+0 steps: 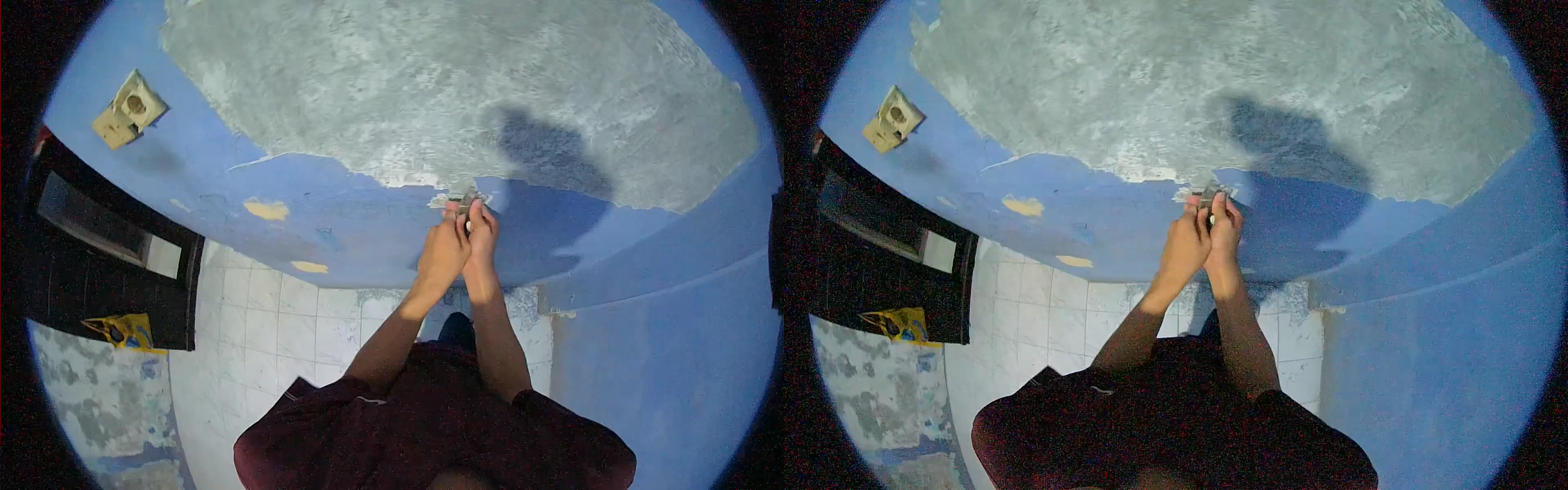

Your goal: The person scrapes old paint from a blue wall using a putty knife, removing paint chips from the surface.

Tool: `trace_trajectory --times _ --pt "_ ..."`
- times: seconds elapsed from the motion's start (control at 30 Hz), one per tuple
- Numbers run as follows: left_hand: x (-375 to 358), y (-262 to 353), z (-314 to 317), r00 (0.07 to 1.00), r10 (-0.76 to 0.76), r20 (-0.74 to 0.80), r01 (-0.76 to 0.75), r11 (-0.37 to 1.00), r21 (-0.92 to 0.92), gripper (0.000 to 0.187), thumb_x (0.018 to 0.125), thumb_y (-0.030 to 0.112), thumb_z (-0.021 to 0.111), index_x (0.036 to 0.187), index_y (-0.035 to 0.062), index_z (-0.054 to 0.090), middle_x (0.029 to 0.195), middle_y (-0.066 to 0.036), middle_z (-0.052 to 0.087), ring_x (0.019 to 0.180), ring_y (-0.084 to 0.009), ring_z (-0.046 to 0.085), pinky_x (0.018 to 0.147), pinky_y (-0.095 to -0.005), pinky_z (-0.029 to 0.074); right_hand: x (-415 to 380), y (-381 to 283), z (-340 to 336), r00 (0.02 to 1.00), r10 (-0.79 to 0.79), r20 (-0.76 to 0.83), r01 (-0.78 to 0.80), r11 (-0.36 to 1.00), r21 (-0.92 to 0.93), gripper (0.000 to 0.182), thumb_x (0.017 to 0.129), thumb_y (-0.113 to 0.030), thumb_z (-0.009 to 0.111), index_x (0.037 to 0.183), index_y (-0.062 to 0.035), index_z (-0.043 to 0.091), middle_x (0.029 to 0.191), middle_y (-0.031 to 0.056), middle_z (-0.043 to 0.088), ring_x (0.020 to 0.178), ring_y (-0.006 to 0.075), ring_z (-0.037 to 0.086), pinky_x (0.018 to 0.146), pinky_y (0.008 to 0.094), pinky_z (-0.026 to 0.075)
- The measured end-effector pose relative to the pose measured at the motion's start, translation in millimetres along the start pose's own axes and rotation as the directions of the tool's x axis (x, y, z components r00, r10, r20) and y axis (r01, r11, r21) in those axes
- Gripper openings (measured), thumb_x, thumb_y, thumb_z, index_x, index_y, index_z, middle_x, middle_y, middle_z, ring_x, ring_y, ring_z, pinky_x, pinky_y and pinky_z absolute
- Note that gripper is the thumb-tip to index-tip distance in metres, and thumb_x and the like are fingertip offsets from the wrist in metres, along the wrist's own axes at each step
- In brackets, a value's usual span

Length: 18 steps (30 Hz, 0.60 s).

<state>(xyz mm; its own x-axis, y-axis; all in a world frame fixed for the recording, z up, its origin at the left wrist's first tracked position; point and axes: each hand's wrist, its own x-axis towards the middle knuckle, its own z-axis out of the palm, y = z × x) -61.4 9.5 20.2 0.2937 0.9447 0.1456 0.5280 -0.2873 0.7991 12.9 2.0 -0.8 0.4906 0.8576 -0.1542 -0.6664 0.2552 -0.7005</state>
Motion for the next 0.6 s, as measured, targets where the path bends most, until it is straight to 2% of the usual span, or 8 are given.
trace_trajectory --times 0.13,0.23,0.3,0.33,0.4,0.47,0.53,0.6 --pt "-1.9 14.6 -29.0 0.993 0.017 0.116 -0.035 0.988 0.15 0.032 0.097 0.026 0.045 0.102 -0.0017 0.06 0.074 -0.031 0.062 0.072 -0.05 0.061 0.066 -0.0565 0.049 -2.5 5.1 3.5 0.995 -0.035 0.092 0.031 0.999 0.044 0.046 0.099 -0.041 0.049 0.102 0.0027 0.063 0.095 0.0133 0.068 0.082 0.0199 0.065 0.073 0.0321 0.054" --pt "2.0 -11.4 -9.4 0.995 0.052 0.081 -0.053 0.999 0.012 0.031 0.097 0.027 0.046 0.099 -0.0011 0.06 0.074 -0.03 0.062 0.072 -0.0496 0.061 0.064 -0.057 0.048 -5.6 5.7 -2.7 0.99 -0.104 0.094 0.098 0.993 0.063 0.043 0.1 -0.039 0.049 0.103 0.0017 0.064 0.096 0.0107 0.068 0.083 0.0182 0.064 0.073 0.0322 0.053" --pt "-1.9 -32.6 15.3 0.991 0.115 0.062 -0.107 0.987 -0.123 0.031 0.098 0.027 0.046 0.096 -0.0014 0.059 0.073 -0.03 0.061 0.072 -0.049 0.061 0.063 -0.0563 0.047 -8.5 -8.0 -20.0 0.985 -0.081 0.155 0.127 0.939 -0.319 0.039 0.101 -0.035 0.05 0.106 0.0011 0.064 0.097 0.0097 0.069 0.085 0.0178 0.064 0.074 0.0313 0.052" --pt "-5.1 -39.3 26.4 0.986 0.165 0.024 -0.154 0.955 -0.253 0.032 0.098 0.027 0.046 0.093 -0.0017 0.059 0.073 -0.029 0.061 0.072 -0.0483 0.061 0.062 -0.0556 0.045 -8.2 -7.3 -39.4 0.985 -0.093 0.144 0.135 0.939 -0.318 0.039 0.101 -0.035 0.05 0.106 0.0011 0.064 0.097 0.0097 0.069 0.085 0.0178 0.064 0.074 0.0313 0.052" --pt "-11.7 -43.2 42.2 0.988 0.156 0.004 -0.148 0.947 -0.284 0.033 0.099 0.027 0.046 0.09 -0.0019 0.058 0.071 -0.028 0.06 0.069 -0.0481 0.06 0.06 -0.0532 0.045 -7.3 8.4 -101.2 0.984 -0.163 0.067 0.169 0.756 -0.632 0.038 0.1 -0.033 0.051 0.111 0.0008 0.063 0.1 0.0092 0.069 0.089 0.0185 0.065 0.079 0.0317 0.051" --pt "-13.2 -45.7 57.9 0.991 0.136 -0.015 -0.134 0.94 -0.315 0.034 0.1 0.027 0.045 0.087 -0.0021 0.056 0.068 -0.027 0.058 0.066 -0.0478 0.059 0.059 -0.0508 0.044 -33.2 11.3 -155.8 0.942 -0.332 -0.052 0.177 0.621 -0.763 0.032 0.097 -0.024 0.054 0.113 0.0028 0.064 0.101 0.0124 0.07 0.095 0.0195 0.064 0.088 0.0342 0.049" --pt "-6.9 -45.9 70.6 0.973 0.164 -0.162 -0.221 0.863 -0.455 0.041 0.102 0.032 0.043 0.076 0.0018 0.049 0.053 -0.007 0.045 0.047 -0.0171 0.048 0.047 -0.034 0.039 -73.9 12.2 -220.1 0.893 -0.442 -0.081 0.197 0.548 -0.813 0.036 0.092 -0.023 0.061 0.116 0.004 0.063 0.101 0.0143 0.07 0.098 0.0211 0.064 0.092 0.0354 0.047" --pt "-6.4 -33.6 65.7 0.981 0.135 -0.142 -0.189 0.845 -0.5 0.041 0.103 0.033 0.043 0.075 0.0025 0.049 0.054 -0.004 0.045 0.048 -0.0135 0.047 0.046 -0.0328 0.038 -121.8 22.2 -288.8 0.848 -0.492 -0.198 0.242 0.691 -0.681 0.034 0.085 -0.006 0.058 0.117 0.0056 0.059 0.091 0.013 0.069 0.09 0.0207 0.065 0.09 0.0369 0.049"
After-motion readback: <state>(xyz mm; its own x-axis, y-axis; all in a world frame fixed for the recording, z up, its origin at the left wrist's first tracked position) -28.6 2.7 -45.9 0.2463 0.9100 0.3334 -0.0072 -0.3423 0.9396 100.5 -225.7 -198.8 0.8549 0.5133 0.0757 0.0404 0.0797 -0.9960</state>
